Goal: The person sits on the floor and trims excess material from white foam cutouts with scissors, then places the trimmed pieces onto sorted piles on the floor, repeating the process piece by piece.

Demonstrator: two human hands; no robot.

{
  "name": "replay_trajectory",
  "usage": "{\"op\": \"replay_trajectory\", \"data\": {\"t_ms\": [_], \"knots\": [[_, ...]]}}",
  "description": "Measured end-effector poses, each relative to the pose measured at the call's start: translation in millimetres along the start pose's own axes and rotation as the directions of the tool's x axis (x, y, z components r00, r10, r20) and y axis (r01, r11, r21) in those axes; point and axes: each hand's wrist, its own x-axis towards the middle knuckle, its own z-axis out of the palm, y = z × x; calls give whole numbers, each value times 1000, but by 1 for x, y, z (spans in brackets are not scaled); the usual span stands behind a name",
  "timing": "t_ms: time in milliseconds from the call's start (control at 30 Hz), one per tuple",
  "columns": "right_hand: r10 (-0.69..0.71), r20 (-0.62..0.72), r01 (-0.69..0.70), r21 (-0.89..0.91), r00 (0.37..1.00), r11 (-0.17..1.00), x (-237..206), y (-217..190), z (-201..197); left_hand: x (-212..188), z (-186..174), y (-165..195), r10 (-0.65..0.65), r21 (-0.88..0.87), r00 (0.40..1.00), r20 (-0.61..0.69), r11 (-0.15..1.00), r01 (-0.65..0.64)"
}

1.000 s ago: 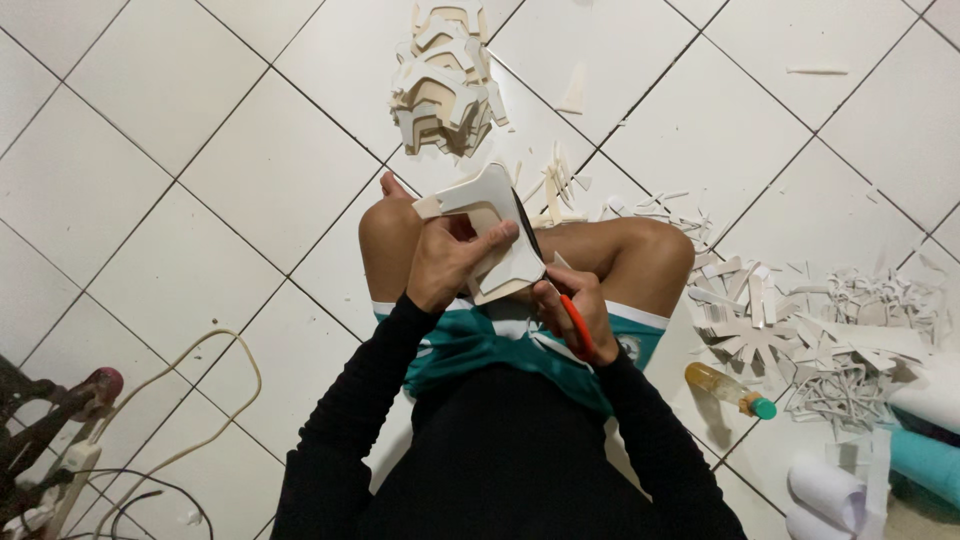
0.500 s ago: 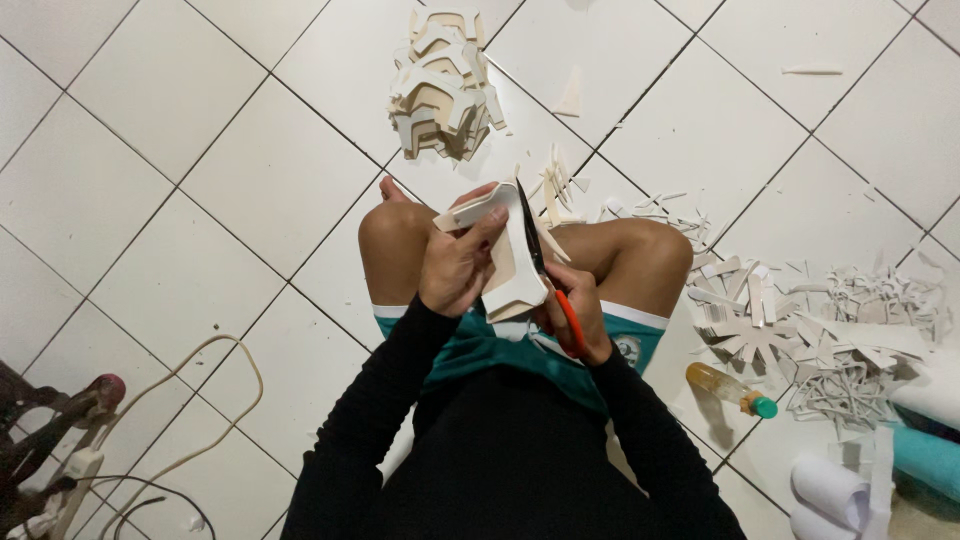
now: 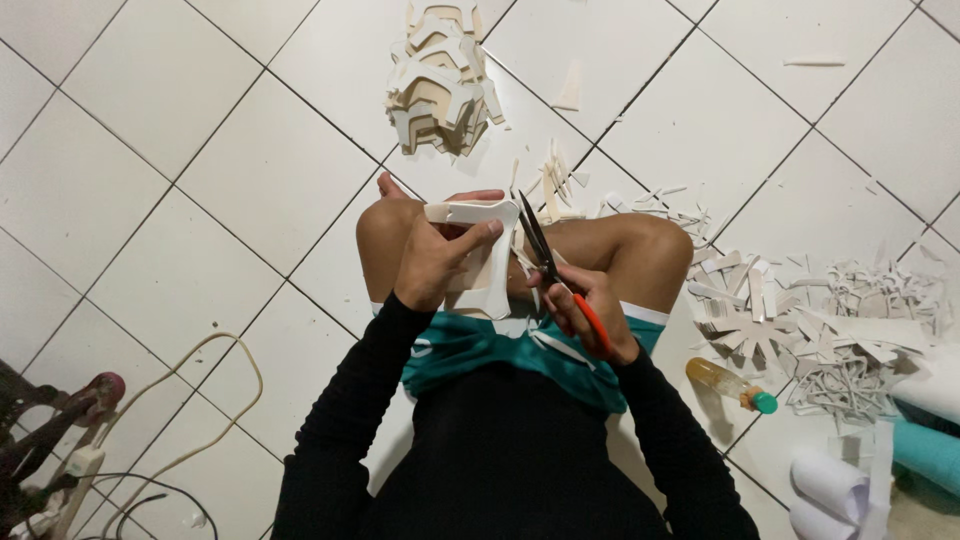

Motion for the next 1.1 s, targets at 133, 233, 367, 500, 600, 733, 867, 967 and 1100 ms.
{"op": "replay_trajectory", "data": {"t_ms": [133,233,367,500,600,733,867,967,1100], "knots": [[16,-38,-21,-117,999,993,-3,8,-6,-2,-2,5,-12,56,1000,14,998,11],[43,-129,-58,-120,991,991,-4,25,-13,0,-4,-3,-7,3,1000,-17,1000,7],[-4,-315,-57,-184,949,981,4,59,-26,13,-17,-28,275,216,929,-250,951,-223],[-156,-474,-268,-705,866,656,2,94,-32,29,-52,-62,89,-38,857,-508,991,-126],[-100,-436,-281,-720,894,634,-9,105,-29,38,-60,-99,98,-340,892,-441,902,-267],[-173,-422,-234,-748,890,622,-18,96,-14,38,-37,-145,93,-447,903,-420,844,-295],[-94,-391,36,-153,916,988,14,78,-6,23,2,-160,-29,-687,954,-300,701,-194],[2,-492,169,303,870,938,41,71,0,5,31,-151,-112,-705,987,-117,709,-3],[-5,-628,191,229,778,955,52,56,-1,1,42,-112,299,40,944,-143,954,-296]]}}
